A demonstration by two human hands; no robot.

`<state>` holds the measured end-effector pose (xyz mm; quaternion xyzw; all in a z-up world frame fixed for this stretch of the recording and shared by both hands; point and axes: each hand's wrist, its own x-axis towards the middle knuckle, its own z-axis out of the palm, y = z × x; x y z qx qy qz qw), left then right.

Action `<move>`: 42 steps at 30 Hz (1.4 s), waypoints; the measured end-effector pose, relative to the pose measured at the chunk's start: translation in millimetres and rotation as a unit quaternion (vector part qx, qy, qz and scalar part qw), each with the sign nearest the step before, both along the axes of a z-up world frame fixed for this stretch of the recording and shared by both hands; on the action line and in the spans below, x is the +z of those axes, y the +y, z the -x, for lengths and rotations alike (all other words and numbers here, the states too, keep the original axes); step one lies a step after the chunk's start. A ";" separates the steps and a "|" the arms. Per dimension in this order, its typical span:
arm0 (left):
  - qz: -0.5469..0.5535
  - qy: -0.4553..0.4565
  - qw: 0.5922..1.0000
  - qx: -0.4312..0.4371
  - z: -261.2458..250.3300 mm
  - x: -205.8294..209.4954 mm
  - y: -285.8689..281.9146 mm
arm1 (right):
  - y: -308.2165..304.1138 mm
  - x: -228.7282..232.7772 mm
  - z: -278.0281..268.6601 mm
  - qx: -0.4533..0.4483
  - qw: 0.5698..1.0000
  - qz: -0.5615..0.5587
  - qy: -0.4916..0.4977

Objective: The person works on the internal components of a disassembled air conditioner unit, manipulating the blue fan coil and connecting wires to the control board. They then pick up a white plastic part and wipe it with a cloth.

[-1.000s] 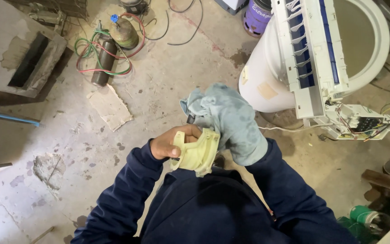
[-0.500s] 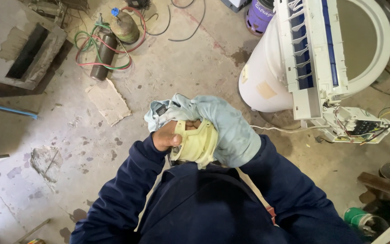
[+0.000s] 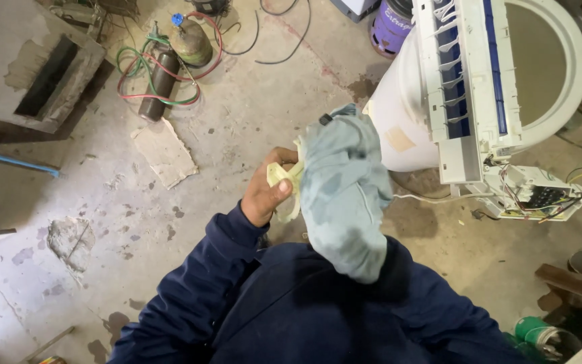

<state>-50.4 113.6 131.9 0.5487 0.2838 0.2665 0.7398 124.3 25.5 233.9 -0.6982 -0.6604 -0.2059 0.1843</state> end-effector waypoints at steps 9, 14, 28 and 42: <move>0.036 0.007 0.997 -0.072 9.0 -5.5 -5.1 | 6.9 30.8 -6.7 0.226 0.926 0.069 0.294; 0.045 -0.003 0.998 -0.052 13.7 -12.0 -16.9 | 17.1 48.3 -2.8 0.192 0.824 0.132 0.517; 0.058 0.096 0.981 0.157 -20.8 -45.3 -15.3 | 0.2 -2.7 -14.1 0.154 0.941 0.026 0.301; 0.348 -0.257 0.900 0.048 -23.7 -26.8 10.8 | -19.9 -54.8 -6.6 0.316 0.761 0.075 0.561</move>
